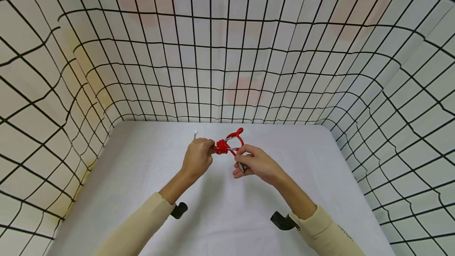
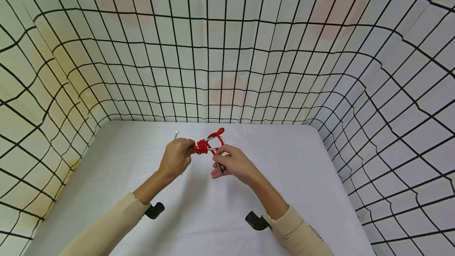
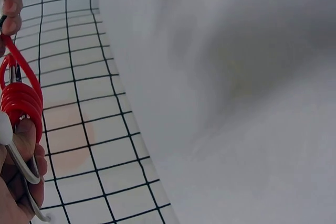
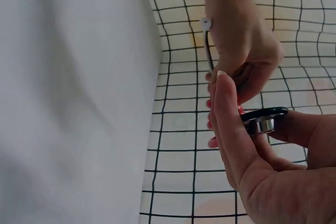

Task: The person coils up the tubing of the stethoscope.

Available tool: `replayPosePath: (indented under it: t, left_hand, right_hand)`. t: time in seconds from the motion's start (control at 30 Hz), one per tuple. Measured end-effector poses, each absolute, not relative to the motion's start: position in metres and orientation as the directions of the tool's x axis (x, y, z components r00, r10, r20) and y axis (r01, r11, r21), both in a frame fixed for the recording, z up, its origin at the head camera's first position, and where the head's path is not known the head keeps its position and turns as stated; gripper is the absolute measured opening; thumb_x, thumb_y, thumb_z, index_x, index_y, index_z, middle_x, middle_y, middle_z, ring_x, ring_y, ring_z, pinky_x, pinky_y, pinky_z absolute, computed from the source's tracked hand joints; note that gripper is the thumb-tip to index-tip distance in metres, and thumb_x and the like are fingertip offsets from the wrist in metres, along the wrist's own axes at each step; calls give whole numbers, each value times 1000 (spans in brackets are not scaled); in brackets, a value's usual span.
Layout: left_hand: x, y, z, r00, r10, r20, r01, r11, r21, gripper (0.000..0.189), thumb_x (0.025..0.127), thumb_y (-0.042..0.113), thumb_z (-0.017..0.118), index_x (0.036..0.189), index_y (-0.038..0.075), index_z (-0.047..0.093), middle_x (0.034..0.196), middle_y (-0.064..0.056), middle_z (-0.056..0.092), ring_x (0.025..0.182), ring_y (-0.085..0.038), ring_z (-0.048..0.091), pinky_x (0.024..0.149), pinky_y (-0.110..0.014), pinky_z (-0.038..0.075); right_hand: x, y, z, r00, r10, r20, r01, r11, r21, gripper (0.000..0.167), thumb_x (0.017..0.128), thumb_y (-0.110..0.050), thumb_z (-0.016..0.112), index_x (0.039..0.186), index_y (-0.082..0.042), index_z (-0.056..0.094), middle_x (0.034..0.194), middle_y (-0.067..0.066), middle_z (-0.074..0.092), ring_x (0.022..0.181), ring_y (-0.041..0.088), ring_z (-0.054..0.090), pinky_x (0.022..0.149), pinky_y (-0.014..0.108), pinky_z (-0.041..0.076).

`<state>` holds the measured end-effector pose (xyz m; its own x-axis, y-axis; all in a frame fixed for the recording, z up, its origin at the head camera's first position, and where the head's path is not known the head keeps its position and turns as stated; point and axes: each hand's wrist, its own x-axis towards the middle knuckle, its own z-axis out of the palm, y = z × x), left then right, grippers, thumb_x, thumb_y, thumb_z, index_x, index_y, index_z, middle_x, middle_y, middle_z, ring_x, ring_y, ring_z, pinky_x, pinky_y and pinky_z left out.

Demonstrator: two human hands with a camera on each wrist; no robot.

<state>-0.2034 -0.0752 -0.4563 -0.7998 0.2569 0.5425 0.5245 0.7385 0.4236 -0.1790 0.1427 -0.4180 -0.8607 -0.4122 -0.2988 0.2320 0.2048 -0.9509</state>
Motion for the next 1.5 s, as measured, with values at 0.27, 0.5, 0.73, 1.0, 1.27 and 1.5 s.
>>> replayPosePath:
  t: [0.27,0.5,0.73,1.0,1.27,1.5]
  left_hand:
    - [-199,-73,-458,-797,279,536,529,750,396,7,84,-6,76,88,0,76,80,-7,75,76,-22,69,74,-35,60]
    - [-196,-72,-456,-783,274,558,538,749,387,7,84,-4,77,87,2,76,79,-6,74,76,-21,68,74,-34,59]
    - [-192,-66,-452,-761,306,572,564,747,352,7,84,-4,78,89,0,76,82,-7,75,78,-23,68,78,-37,58]
    - [-191,-61,-446,-739,310,597,579,747,328,7,84,-3,77,90,1,75,81,-7,75,77,-23,67,78,-36,56]
    - [-188,-59,-440,-736,301,606,579,744,333,4,85,-1,77,89,1,76,82,-7,75,77,-22,67,76,-35,56]
    - [-189,-59,-443,-744,298,598,572,747,339,5,86,0,77,90,1,76,82,-6,76,77,-21,68,77,-34,57]
  right_hand:
    - [-179,143,-403,-837,-462,-294,265,128,-956,29,105,-7,47,124,12,56,103,20,70,91,26,75,91,42,59]
    - [-184,149,-400,-851,-472,-232,239,45,-970,36,102,-3,55,132,17,50,104,15,71,95,26,76,93,40,57]
    - [-184,139,-407,-962,-248,-118,43,291,-956,31,97,-24,69,114,2,69,84,9,73,72,22,71,71,31,62]
    - [-185,133,-422,-978,-14,209,-189,484,-854,22,92,-29,76,85,-8,77,59,5,62,52,18,54,44,26,39]
    - [-186,128,-431,-888,69,455,-354,527,-772,21,86,-23,83,81,-8,69,54,0,52,47,11,43,41,24,30]
    - [-191,131,-427,-932,145,331,-204,544,-814,53,81,-32,86,115,-5,55,92,11,61,85,24,56,61,34,47]
